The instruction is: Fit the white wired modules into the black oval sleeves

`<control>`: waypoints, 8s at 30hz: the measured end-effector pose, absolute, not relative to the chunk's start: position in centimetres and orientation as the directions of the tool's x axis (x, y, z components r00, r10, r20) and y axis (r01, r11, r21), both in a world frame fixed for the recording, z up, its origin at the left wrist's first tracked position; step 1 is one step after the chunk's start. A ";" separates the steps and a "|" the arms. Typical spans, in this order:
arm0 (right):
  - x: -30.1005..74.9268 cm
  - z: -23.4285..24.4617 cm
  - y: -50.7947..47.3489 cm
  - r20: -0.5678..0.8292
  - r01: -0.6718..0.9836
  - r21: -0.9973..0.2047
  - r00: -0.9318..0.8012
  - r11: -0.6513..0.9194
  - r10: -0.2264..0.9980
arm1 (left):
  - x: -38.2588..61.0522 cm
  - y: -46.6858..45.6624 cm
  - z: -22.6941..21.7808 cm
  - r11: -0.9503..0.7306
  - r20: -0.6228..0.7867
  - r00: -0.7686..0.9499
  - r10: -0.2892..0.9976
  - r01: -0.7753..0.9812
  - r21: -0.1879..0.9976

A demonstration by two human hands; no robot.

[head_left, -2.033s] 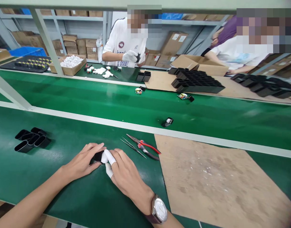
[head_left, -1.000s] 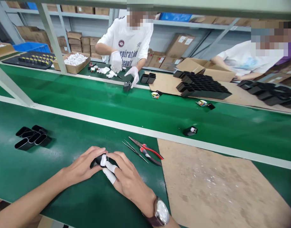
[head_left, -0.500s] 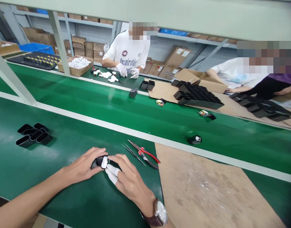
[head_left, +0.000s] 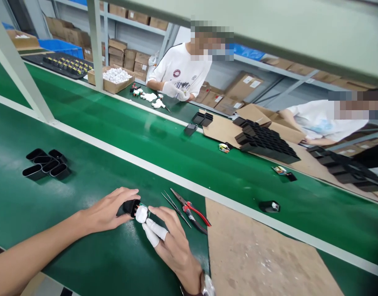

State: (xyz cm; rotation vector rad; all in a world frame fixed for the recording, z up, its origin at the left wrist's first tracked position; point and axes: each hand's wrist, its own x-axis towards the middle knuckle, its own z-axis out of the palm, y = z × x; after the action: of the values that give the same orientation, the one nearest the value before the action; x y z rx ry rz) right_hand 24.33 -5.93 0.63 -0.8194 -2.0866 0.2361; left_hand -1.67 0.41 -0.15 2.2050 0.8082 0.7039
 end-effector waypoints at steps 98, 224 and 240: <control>24.3 2.2 -5.8 0.470 0.808 -0.142 -0.454 0.572 0.757 | -1.4 0.3 -0.1 -0.424 0.123 0.640 0.758 0.341 0.839; 23.7 0.5 -4.5 0.380 0.494 -0.655 -0.439 0.572 0.814 | -1.3 0.1 -0.8 -0.529 0.165 0.686 0.709 0.362 0.768; 24.4 -0.7 -5.5 0.450 0.663 -0.462 -0.397 0.589 0.800 | -0.4 1.8 0.4 0.235 -0.148 0.334 0.931 -0.236 0.943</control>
State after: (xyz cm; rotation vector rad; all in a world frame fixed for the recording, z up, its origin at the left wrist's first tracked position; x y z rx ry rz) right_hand 24.38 -5.55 -0.68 -1.1552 -2.1723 0.2743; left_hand -0.41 1.75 0.37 1.0032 0.8698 0.9574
